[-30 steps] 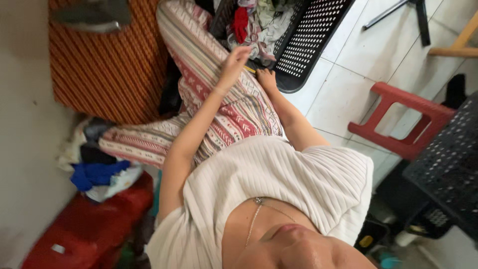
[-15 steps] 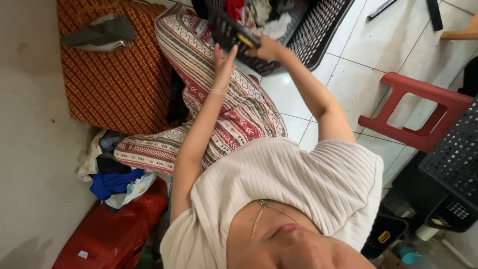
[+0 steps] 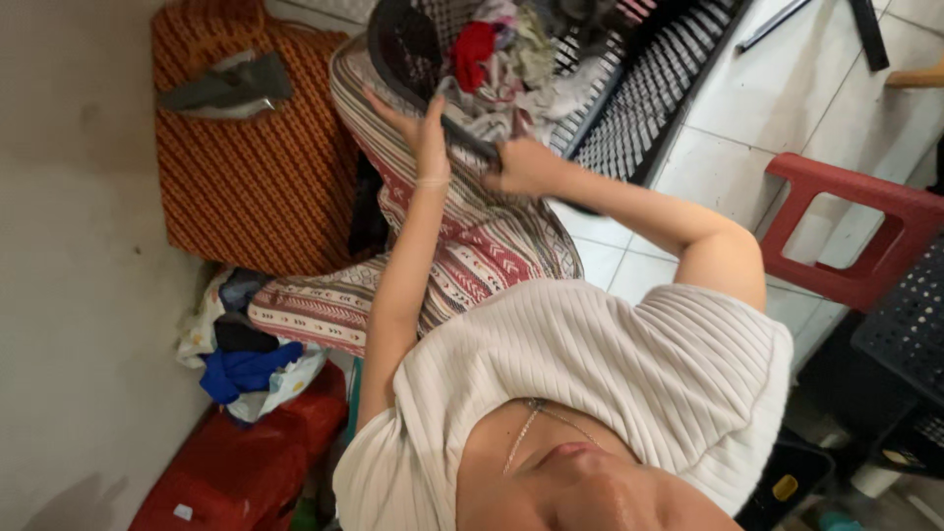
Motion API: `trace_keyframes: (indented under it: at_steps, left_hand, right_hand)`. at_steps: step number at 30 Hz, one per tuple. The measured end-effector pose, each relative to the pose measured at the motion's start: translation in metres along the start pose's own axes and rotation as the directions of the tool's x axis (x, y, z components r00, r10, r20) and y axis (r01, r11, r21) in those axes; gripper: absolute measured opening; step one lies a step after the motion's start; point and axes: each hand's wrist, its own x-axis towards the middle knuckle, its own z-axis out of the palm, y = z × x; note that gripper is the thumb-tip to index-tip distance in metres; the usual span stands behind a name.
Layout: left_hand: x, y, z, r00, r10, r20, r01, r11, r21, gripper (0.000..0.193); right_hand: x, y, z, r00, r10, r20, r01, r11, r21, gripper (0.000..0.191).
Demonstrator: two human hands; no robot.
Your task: The person irons and folds several small clothing items on a low ironing board. They handle a brown garment, a pink item, a patterned piece, a yellow item, a red item, and a white item, ironing each one and then folding it before moving to the next.
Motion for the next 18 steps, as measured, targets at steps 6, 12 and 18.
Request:
trace_keyframes:
  at_steps: [6,12,18]
  left_hand:
    - [-0.027,0.03,-0.03,0.95,-0.034,0.312,0.03,0.999,0.018,0.106]
    - [-0.094,0.029,-0.083,0.957,0.174,0.231,-0.159,0.984,-0.082,0.103]
    - [-0.093,-0.001,-0.105,0.997,0.061,0.046,-0.044,0.948,-0.314,0.108]
  right_hand:
    - [-0.054,-0.049,-0.042,0.968,-0.058,0.246,0.07,0.997,-0.038,0.1]
    - [-0.062,-0.046,-0.042,0.751,-0.206,0.628,0.309,0.95,-0.057,0.109]
    - [0.067,0.0,-0.107,0.725,-0.202,0.659,0.322,0.945,-0.065,0.094]
